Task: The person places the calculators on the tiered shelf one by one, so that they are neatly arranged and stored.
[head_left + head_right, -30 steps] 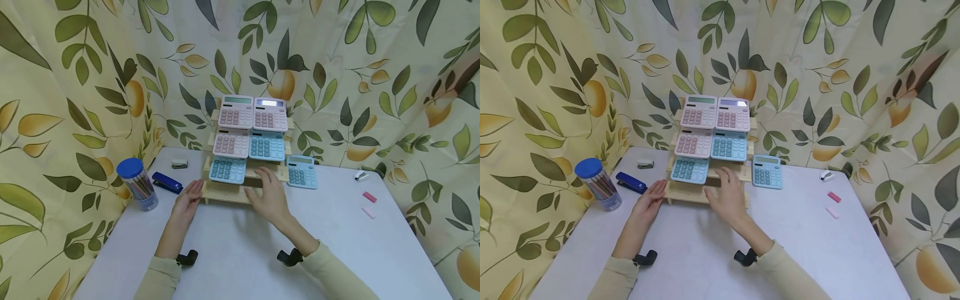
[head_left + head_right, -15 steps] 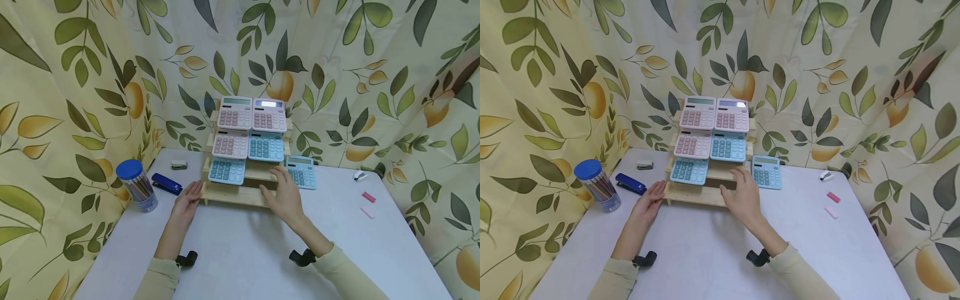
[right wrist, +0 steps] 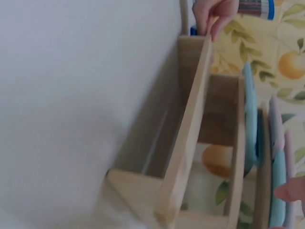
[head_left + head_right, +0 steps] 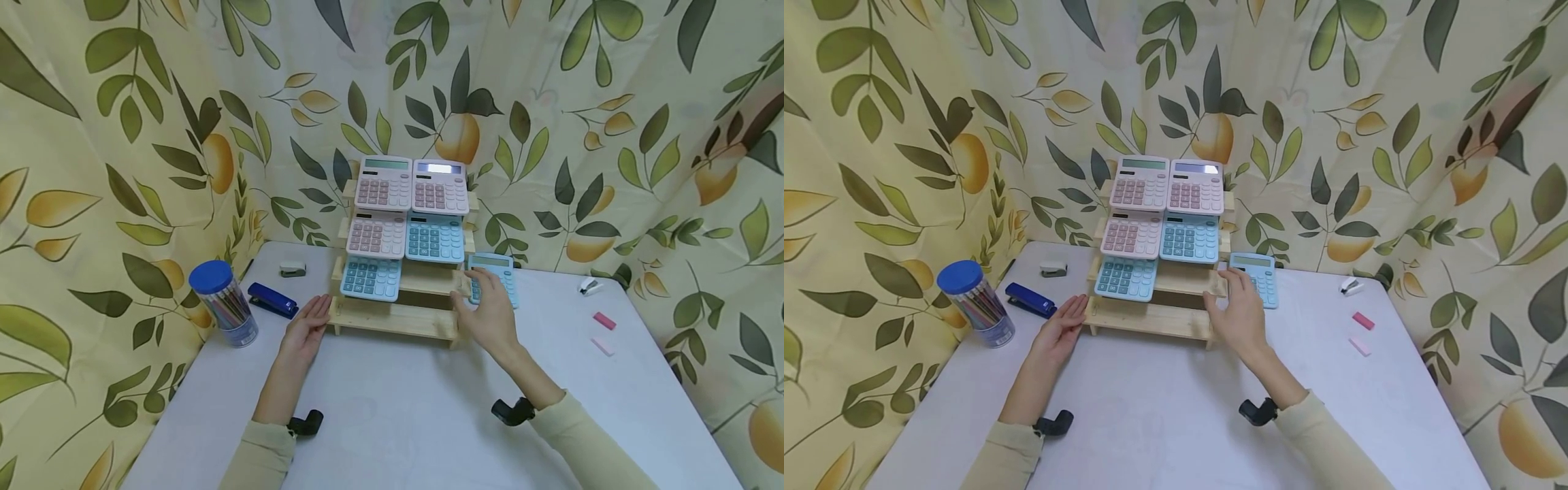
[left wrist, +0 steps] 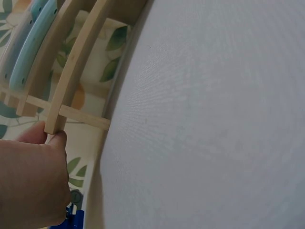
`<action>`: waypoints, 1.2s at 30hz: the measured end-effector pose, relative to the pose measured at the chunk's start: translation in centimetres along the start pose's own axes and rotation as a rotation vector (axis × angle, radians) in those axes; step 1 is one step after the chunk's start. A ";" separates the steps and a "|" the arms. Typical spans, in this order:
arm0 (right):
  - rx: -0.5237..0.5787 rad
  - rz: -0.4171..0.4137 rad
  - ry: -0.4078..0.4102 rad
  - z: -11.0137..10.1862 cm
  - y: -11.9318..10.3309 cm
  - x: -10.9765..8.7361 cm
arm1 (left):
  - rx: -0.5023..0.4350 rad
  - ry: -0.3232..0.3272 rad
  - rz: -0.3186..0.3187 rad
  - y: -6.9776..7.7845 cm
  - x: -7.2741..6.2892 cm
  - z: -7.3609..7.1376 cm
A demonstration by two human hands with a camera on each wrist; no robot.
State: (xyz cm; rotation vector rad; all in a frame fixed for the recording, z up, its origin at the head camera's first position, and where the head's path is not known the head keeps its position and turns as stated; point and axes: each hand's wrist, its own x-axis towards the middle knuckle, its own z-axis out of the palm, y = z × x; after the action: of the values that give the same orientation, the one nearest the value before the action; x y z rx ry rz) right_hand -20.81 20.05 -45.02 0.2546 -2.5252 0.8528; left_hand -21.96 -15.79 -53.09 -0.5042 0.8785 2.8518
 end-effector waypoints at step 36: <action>-0.115 0.261 -0.091 3.3 10.9 4.0 | 0.015 0.017 0.009 -0.1 -0.1 0.1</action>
State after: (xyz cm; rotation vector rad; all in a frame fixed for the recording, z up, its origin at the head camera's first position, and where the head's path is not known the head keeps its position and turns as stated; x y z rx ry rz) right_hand -28.94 26.55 -51.12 -0.0775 -2.7220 0.8038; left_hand -21.94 -15.67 -53.00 -0.5249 0.9068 2.8511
